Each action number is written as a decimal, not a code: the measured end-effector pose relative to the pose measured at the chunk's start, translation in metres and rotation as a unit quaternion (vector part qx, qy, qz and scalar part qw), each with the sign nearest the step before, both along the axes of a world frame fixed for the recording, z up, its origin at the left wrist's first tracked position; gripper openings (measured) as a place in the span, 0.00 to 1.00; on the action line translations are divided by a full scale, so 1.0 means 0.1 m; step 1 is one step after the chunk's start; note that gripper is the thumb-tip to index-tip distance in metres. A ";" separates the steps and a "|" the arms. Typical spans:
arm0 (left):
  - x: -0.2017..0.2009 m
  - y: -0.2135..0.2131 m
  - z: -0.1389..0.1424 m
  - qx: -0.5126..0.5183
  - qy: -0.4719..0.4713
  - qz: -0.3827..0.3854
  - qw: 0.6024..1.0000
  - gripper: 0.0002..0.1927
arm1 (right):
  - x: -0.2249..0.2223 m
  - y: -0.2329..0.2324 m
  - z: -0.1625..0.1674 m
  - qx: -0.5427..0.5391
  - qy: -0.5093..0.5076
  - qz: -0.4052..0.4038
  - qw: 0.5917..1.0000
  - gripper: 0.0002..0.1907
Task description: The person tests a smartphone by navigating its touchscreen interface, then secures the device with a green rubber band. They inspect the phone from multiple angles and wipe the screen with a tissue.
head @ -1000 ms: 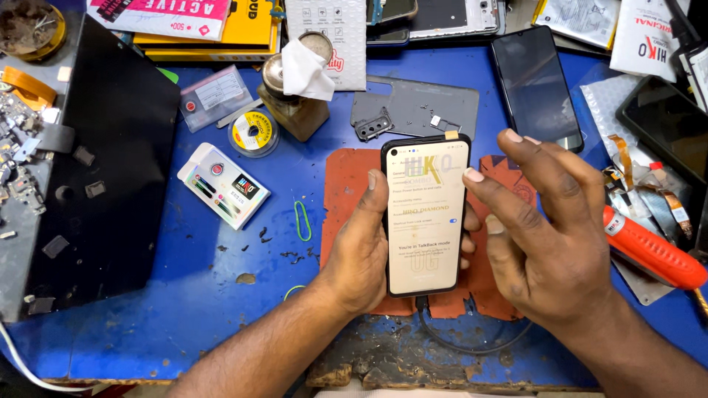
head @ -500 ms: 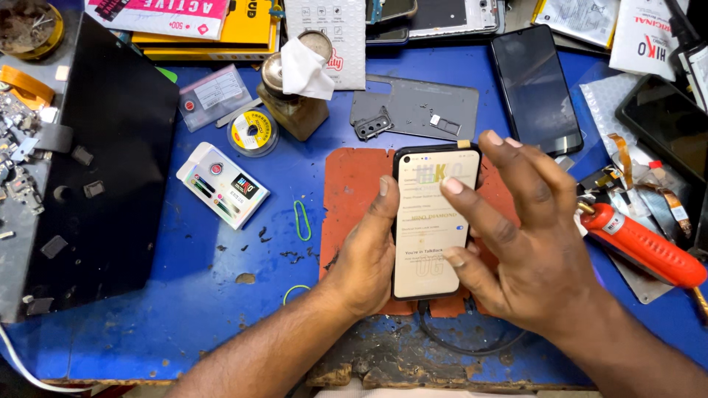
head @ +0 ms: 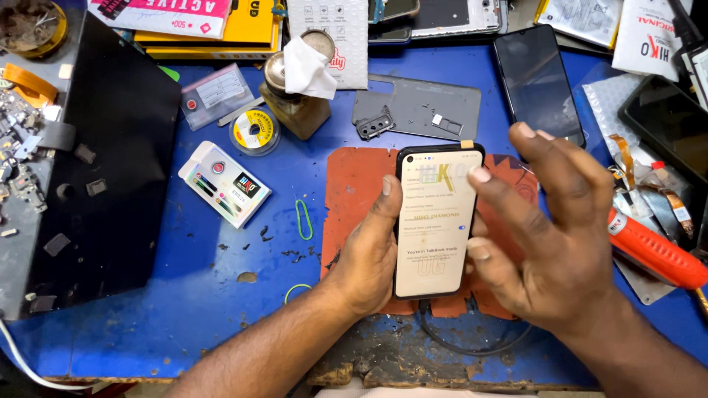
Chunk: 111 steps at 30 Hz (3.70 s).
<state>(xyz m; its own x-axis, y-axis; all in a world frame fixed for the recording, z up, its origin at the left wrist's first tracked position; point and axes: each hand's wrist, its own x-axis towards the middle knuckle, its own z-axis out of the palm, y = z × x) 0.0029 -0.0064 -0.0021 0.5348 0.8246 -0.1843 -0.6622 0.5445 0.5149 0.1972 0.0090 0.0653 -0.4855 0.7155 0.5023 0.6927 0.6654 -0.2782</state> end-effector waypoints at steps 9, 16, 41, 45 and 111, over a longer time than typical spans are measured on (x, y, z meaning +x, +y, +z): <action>-0.04 0.00 -0.06 0.012 -0.023 -0.011 1.000 0.45 | 0.04 0.00 -0.05 -0.014 -0.006 -0.021 1.000 0.23; -0.04 0.01 -0.06 0.007 -0.029 -0.012 0.999 0.45 | 0.03 0.00 -0.04 -0.020 -0.003 -0.018 1.000 0.23; -0.03 0.02 0.04 0.004 -0.046 0.000 0.999 0.43 | 0.00 -0.02 -0.01 0.009 -0.012 -0.007 1.000 0.17; -0.04 0.02 0.03 0.004 -0.045 0.002 0.999 0.44 | 0.00 -0.03 -0.01 0.006 -0.001 -0.004 1.000 0.17; -0.09 0.09 0.11 0.078 -0.041 0.067 0.994 0.44 | -0.02 -0.04 0.03 0.018 0.003 0.048 0.999 0.20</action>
